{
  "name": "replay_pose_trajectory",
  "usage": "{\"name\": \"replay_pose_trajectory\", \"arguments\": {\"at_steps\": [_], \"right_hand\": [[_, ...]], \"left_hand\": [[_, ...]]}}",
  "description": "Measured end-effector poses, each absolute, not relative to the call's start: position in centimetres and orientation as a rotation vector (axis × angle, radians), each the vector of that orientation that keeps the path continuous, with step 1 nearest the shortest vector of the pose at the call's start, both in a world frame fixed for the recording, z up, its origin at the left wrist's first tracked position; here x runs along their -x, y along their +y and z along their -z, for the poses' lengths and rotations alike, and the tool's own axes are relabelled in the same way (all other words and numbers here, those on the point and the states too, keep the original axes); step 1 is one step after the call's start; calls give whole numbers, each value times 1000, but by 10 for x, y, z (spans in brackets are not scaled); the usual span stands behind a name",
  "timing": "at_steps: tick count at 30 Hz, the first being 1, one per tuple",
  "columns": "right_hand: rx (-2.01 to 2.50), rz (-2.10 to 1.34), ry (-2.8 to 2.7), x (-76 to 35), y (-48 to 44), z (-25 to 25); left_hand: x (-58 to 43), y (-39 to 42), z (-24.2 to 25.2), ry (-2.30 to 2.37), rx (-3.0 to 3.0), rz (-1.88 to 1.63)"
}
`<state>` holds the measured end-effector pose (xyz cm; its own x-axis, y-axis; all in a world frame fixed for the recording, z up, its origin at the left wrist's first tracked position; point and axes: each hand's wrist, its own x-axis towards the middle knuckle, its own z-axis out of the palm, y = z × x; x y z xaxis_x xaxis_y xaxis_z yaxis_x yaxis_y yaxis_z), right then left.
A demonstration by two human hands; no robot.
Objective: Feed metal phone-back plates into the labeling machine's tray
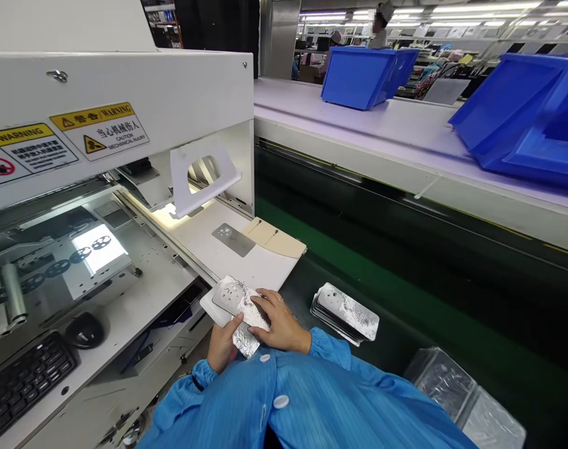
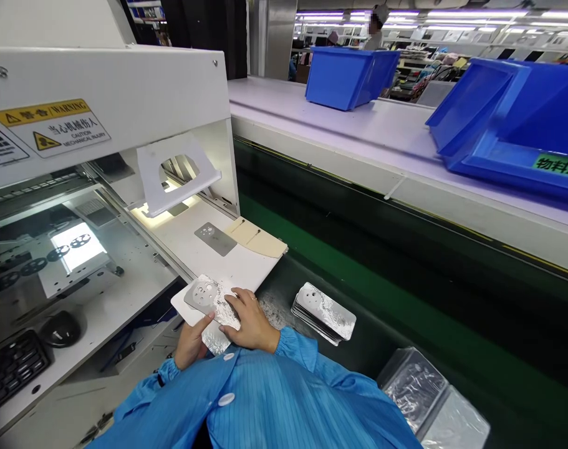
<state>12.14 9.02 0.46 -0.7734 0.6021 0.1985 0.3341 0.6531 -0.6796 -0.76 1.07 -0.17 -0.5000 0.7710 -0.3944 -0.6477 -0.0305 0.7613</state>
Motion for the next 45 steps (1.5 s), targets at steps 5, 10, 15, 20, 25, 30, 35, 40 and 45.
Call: {"name": "replay_pose_trajectory", "arguments": {"at_steps": [5, 10, 15, 20, 25, 30, 35, 40, 45], "right_hand": [[737, -874, -2479, -121, 90, -7], [727, -848, -2492, -120, 90, -7], [737, -854, -2498, -119, 90, -7], [739, -844, -2499, -119, 90, -6], [749, -862, -2495, -119, 90, -6], [753, -861, -2495, -118, 90, -6], [752, -854, -2497, -119, 90, -5], [757, -834, -2512, -119, 91, -5], [756, -830, -2505, -119, 91, -4]], "left_hand": [[7, 10, 0, 1172, -178, -1744], [9, 11, 2, 1149, -190, -1767], [10, 11, 3, 1133, -169, -1792], [10, 10, 2, 1114, -135, -1784], [10, 11, 2, 1097, -115, -1802], [10, 11, 1, 1103, -120, -1802], [10, 12, 0, 1106, -125, -1789], [11, 11, 1, 1117, -111, -1783], [11, 12, 3, 1108, -87, -1776]]}}
